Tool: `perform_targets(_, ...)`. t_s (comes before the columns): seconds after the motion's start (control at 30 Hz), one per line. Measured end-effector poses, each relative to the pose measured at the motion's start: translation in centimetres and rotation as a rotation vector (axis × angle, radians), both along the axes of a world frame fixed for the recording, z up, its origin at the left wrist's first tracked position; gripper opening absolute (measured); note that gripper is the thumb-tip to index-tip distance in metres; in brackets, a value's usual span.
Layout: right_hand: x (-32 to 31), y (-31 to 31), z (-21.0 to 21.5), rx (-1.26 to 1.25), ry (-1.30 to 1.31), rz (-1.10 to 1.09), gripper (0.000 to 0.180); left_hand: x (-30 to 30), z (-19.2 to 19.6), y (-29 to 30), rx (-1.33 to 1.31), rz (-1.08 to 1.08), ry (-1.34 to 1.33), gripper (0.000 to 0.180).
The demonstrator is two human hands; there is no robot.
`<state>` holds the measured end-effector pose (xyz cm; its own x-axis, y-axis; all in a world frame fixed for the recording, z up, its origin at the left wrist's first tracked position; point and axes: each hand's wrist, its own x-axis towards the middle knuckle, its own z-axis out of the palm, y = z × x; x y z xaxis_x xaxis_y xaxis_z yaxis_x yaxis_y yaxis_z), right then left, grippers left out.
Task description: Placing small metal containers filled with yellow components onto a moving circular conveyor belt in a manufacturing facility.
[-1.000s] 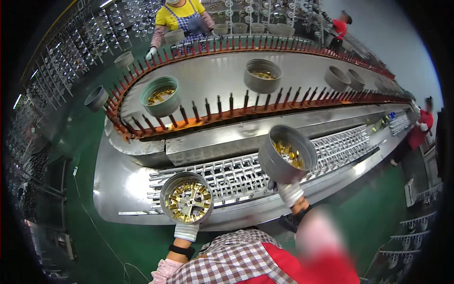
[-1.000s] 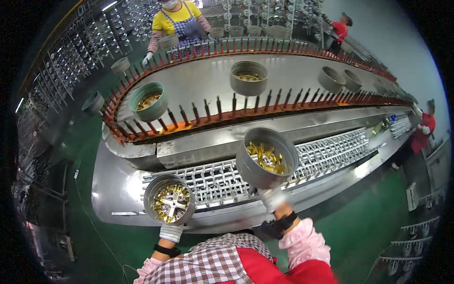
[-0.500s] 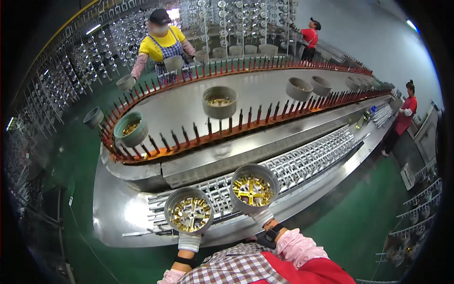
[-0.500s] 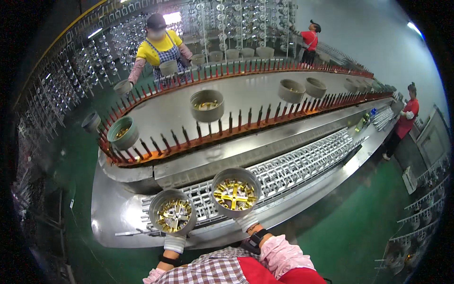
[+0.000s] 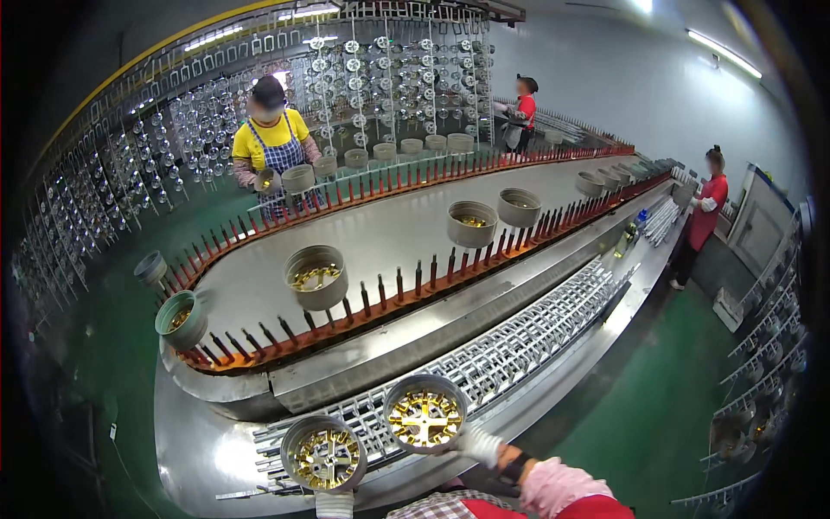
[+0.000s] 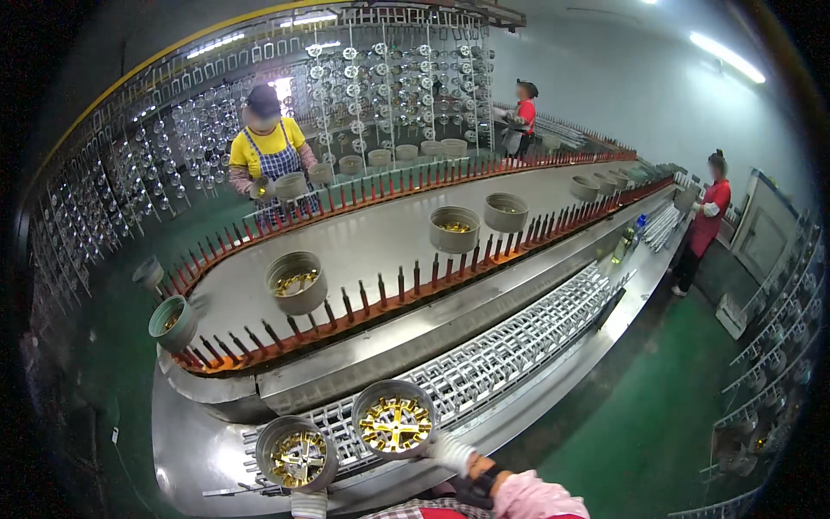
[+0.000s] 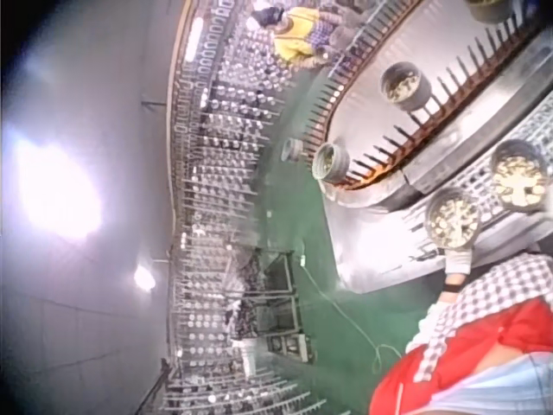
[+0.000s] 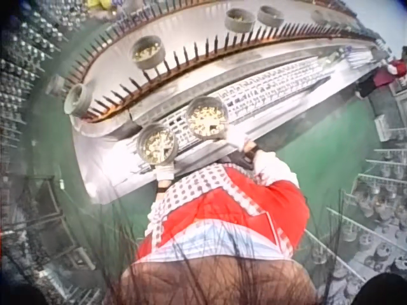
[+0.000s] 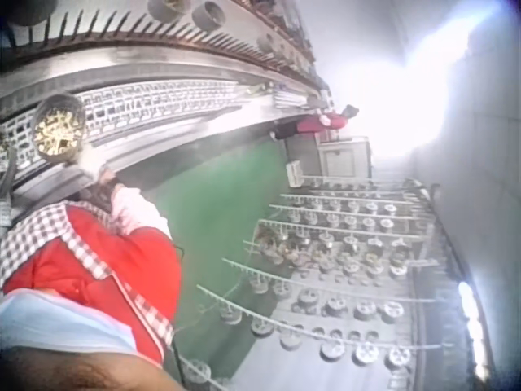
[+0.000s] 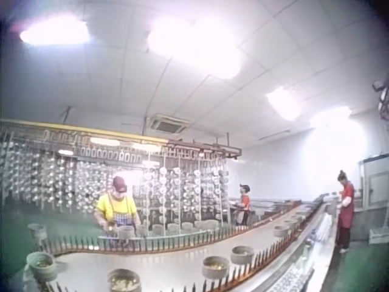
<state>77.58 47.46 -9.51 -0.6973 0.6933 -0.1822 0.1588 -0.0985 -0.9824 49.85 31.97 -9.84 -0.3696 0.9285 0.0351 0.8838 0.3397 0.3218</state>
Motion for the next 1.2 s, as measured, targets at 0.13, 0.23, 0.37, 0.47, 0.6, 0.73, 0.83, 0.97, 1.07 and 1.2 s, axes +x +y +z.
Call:
perform_targets(0.13, 4.1, 5.9, 11.3, -0.058, -0.179, -0.049, 0.023, 0.6, 0.4, -0.1, -0.031, 0.042, 0.008, 0.030)
perform_targets(0.23, 5.7, 13.4, 13.5, 0.134, -0.095, -0.362, 0.029, 1.5, 0.7, 0.3, -0.047, 0.068, 0.008, 0.030)
perform_targets(0.37, 4.5, 25.9, 13.2, 0.327, -0.072, -0.519, 0.048, 2.6, 1.4, 0.7, -0.070, 0.116, 0.016, 0.029)
perform_targets(0.47, 0.1, 32.7, 11.4, 0.647, -0.301, -0.515, 0.059, 3.3, 1.9, 0.2, -0.084, 0.179, 0.014, 0.029)
perform_targets(0.6, -5.8, 38.6, 8.7, 0.783, -0.552, -0.422, 0.048, 4.4, 2.3, 0.6, -0.102, 0.215, 0.004, 0.029)
perform_targets(0.73, -9.8, 39.7, 8.6, 0.809, -0.580, -0.373, 0.024, 5.2, 2.7, -0.2, -0.117, 0.295, 0.010, 0.028)
perform_targets(0.83, -10.8, 37.4, 9.9, 0.819, -0.298, -0.402, 0.012, 5.6, 3.0, -0.5, -0.126, 0.315, 0.008, 0.028)
perform_targets(0.97, -9.4, 34.9, 15.1, 1.202, -0.217, -0.395, 0.023, 5.6, 2.9, -0.2, -0.112, 0.306, 0.015, 0.027)
perform_targets(1.07, -7.6, 34.2, 19.7, 1.028, -0.106, -0.234, 0.021, 6.1, 3.5, 0.5, -0.091, 0.322, 0.012, 0.027)
perform_targets(1.2, 0.4, 26.8, 19.3, 1.363, -0.335, -0.224, 0.018, 5.8, 2.2, 0.2, -0.164, 0.463, -0.069, 0.033)
